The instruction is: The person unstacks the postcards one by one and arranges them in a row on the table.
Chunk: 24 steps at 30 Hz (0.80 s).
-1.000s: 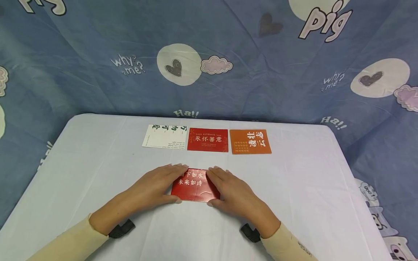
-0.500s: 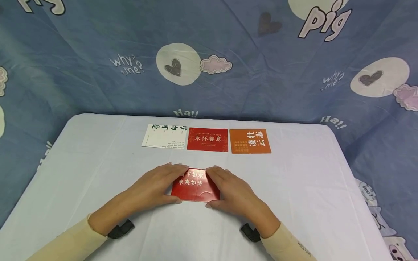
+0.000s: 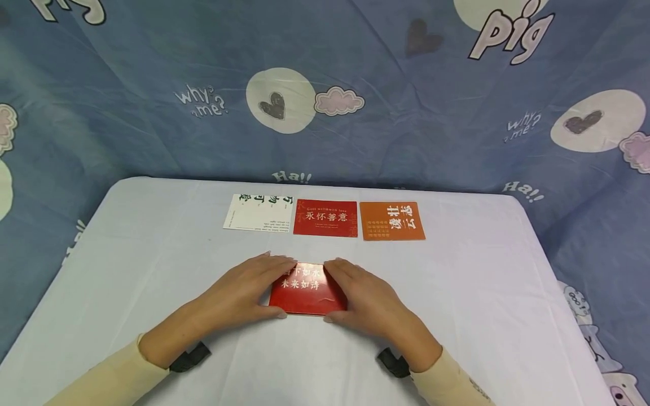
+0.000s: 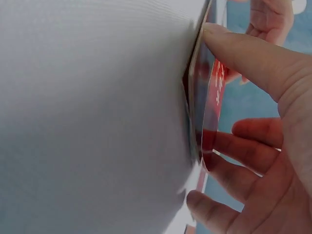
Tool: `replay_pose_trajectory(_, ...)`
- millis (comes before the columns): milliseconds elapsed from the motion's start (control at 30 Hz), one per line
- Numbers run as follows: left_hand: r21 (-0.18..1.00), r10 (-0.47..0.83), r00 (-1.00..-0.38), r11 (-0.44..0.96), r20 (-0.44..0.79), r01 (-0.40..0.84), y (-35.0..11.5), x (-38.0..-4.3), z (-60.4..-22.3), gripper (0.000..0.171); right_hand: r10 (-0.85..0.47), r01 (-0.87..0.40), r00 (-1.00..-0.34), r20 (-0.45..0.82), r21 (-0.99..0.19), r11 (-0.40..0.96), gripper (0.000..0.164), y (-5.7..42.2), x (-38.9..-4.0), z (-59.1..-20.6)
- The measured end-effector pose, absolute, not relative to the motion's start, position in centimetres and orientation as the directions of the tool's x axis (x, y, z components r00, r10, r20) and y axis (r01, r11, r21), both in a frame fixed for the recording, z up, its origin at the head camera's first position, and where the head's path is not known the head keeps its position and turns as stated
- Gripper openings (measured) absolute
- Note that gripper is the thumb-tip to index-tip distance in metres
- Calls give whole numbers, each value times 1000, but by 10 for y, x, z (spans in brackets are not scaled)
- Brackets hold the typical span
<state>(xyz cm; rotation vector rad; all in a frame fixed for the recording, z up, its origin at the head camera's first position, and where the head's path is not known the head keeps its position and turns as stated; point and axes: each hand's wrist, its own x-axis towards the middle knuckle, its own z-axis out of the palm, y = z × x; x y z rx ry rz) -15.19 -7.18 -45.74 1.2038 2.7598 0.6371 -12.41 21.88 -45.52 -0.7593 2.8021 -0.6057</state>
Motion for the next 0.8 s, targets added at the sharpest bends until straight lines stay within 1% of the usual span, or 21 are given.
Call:
replay_pose_trajectory(200,424,703,-705,612,96,668,-64,-152,-452,89,-502,-430,-861,-76,-417,801,96,224,-124,-445)
replay_pose_trajectory(367,429,695,-713,619,91,658,-53,-153,-447,89,-501,-437,-863,-63,-402,804,95,234,-124,-436)
replay_pose_trajectory(667,403,685,-724,643,80,652,-26,-156,-436,92,-485,-441,-874,-38,-360,822,95,254,-125,-422)
replay_pose_trajectory(800,379,691,-716,640,96,668,-13,-157,-433,93,-471,-433,-881,-37,-336,836,94,262,-124,-416)
